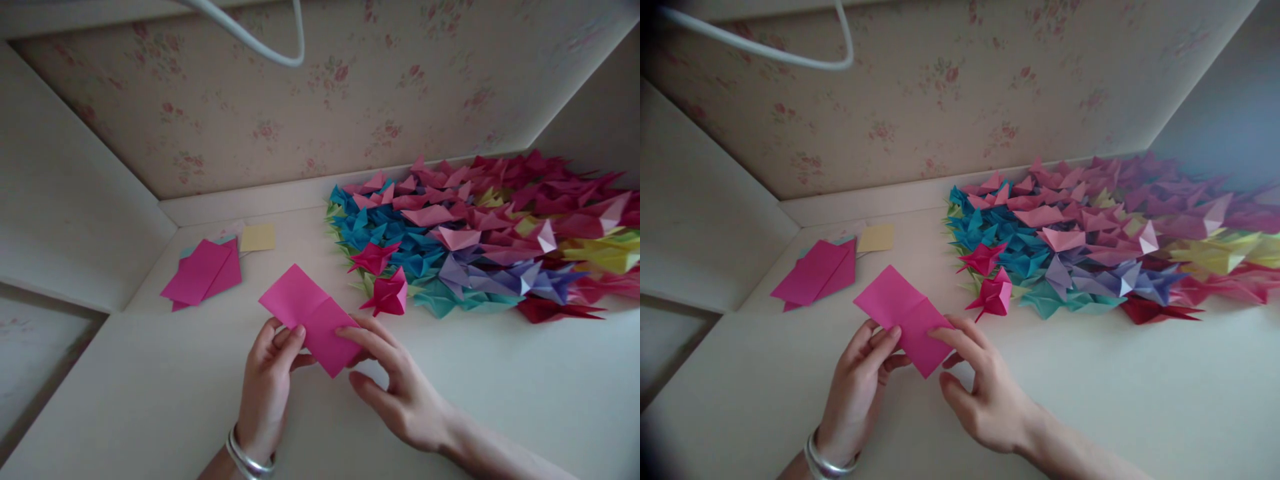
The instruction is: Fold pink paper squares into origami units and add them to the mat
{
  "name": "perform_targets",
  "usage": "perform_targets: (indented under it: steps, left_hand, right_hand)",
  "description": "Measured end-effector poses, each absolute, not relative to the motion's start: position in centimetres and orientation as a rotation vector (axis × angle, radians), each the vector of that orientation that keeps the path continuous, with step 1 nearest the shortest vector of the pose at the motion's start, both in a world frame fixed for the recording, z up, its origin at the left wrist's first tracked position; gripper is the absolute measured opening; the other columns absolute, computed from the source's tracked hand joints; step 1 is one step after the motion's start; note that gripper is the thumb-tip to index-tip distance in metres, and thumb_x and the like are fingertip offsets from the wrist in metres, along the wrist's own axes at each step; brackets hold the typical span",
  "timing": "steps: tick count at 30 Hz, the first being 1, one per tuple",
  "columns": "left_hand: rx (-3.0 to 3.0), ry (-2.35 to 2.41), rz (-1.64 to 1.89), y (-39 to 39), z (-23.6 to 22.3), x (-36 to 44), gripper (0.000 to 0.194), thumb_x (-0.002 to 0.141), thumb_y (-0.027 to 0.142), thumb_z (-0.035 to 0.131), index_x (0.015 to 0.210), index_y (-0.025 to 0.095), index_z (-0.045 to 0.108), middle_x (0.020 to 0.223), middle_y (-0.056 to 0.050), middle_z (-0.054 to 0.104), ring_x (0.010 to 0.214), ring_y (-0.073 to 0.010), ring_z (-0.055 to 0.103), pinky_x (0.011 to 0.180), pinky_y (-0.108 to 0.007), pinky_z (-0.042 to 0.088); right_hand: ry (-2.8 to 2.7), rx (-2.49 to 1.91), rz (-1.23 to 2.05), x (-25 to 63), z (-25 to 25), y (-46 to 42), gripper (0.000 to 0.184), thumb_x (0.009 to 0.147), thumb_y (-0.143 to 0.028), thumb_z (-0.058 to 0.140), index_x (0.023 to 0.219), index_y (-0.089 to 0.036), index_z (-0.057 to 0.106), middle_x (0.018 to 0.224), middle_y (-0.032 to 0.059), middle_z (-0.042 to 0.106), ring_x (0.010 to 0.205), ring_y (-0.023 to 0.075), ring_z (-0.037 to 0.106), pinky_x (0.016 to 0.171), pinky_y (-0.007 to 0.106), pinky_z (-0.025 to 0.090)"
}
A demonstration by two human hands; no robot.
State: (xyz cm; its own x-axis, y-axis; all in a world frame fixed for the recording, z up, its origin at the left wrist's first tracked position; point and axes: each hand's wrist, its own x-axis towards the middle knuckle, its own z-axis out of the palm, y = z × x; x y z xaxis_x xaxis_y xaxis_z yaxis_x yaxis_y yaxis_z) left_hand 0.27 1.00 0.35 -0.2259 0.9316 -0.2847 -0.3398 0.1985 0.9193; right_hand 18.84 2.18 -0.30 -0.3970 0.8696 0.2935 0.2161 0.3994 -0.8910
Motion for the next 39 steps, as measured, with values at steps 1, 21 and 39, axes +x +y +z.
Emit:
perform_targets:
  steps: [1, 21, 39]
  left_hand:
    - [0.632, 1.272, 1.385, 1.0, 0.3, 0.3, 0.03, 0.081, 0.027, 0.076, 0.103, 0.021, 0.056, 0.082, 0.001, 0.071, 0.07, -0.014, 0.067, 0.061, -0.023, 0.057]
    - [1.003, 1.522, 1.264, 0.2, 0.3, 0.1, 0.02, 0.081, 0.034, 0.075, 0.095, 0.02, 0.077, 0.081, -0.002, 0.075, 0.068, -0.013, 0.062, 0.061, -0.019, 0.051]
    - [1.179, 1.616, 1.215, 0.2, 0.4, 0.1, 0.015, 0.081, 0.032, 0.076, 0.091, 0.022, 0.069, 0.077, 0.001, 0.072, 0.067, -0.0139, 0.065, 0.061, -0.019, 0.05]
  right_hand:
    - [-1.877, -0.911, 0.978, 18.9, -0.4, 2.2, 0.056, 0.079, -0.004, 0.054, 0.131, -0.026, 0.055, 0.135, 0.0119, 0.053, 0.12, 0.0265, 0.059, 0.095, 0.036, 0.056]
    - [-1.98, -0.858, 0.602, 18.6, -2.0, 2.0, 0.037, 0.09, -0.009, 0.06, 0.119, -0.029, 0.067, 0.14, 0.0108, 0.039, 0.115, 0.027, 0.06, 0.078, 0.034, 0.065]
    - [-2.06, -0.829, 0.641, 18.6, -1.8, 1.8, 0.035, 0.089, -0.003, 0.056, 0.112, -0.025, 0.068, 0.139, 0.012, 0.042, 0.121, 0.0259, 0.057, 0.09, 0.036, 0.06]
